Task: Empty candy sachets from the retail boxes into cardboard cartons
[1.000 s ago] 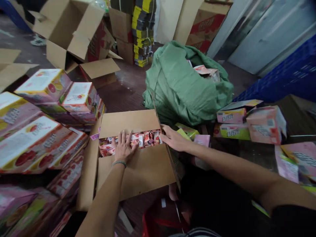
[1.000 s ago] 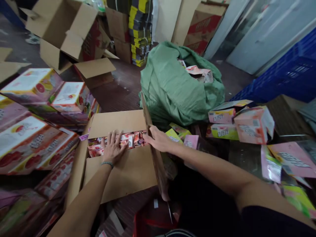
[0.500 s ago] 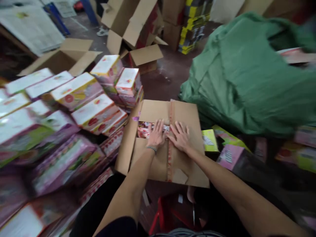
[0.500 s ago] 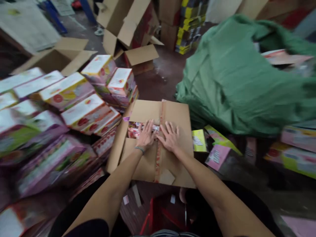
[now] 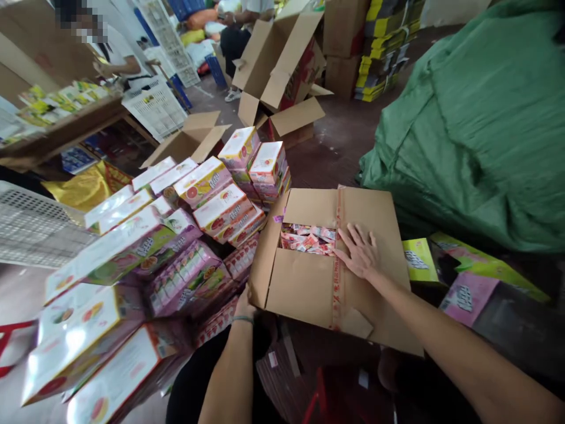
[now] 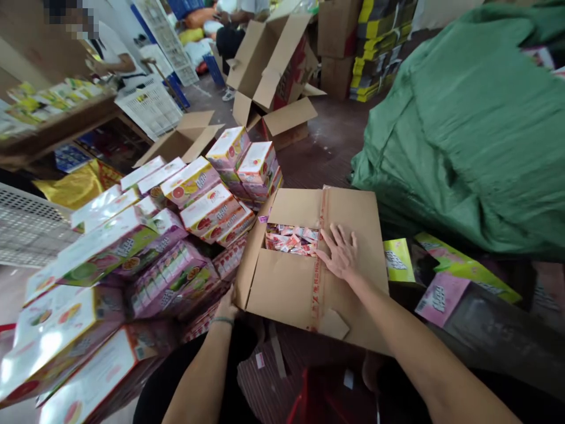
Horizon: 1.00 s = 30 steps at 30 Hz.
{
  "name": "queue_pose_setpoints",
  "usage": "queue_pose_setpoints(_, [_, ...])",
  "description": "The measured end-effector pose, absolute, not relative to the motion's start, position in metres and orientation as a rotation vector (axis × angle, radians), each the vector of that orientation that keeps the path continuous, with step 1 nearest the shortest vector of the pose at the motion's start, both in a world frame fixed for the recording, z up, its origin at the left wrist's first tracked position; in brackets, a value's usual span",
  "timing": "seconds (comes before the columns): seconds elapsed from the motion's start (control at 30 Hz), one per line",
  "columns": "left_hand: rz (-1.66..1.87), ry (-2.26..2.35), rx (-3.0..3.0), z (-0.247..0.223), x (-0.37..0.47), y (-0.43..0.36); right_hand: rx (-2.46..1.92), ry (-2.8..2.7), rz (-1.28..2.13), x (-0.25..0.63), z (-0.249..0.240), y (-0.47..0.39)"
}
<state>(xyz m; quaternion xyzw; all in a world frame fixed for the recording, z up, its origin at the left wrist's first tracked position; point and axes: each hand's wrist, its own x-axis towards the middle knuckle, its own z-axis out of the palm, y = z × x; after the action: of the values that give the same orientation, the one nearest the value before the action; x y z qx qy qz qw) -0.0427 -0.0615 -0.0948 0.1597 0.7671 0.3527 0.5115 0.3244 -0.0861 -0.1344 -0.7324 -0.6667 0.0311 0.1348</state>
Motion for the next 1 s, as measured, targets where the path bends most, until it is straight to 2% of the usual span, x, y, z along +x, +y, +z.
queue_pose_setpoints(0.2, [1.14,1.792,0.069,-0.091,-0.043,-0.067,-2.127,-1.922,0.079,0.333,-0.142,-0.087])
queue_pose_setpoints(0.37, [1.357,1.741,0.218,-0.063,-0.05,-0.079,-2.092,-1.916,0.137,0.339,-0.149,-0.088])
queue_pose_setpoints(0.43, [1.384,1.801,0.481,-0.058,-0.045,-0.095,-2.1,-1.913,0.174,0.34,-0.149,-0.087])
queue_pose_setpoints(0.57, [1.038,1.876,1.249,-0.058,-0.018,-0.132,-2.125,-1.941,0.241,0.339,-0.142,-0.082])
queue_pose_setpoints(0.77, [0.4,1.319,2.287,-0.075,0.021,-0.13,-2.117,-1.893,0.334,0.325,-0.119,-0.076])
queue_pose_setpoints(0.87, [0.142,1.137,2.605,-0.106,0.044,-0.111,-2.086,-1.831,0.266,0.32,-0.116,-0.066])
queue_pose_setpoints(1.0, [0.096,1.188,2.782,-0.143,0.067,-0.094,-2.037,-1.739,0.246,0.316,-0.114,-0.058])
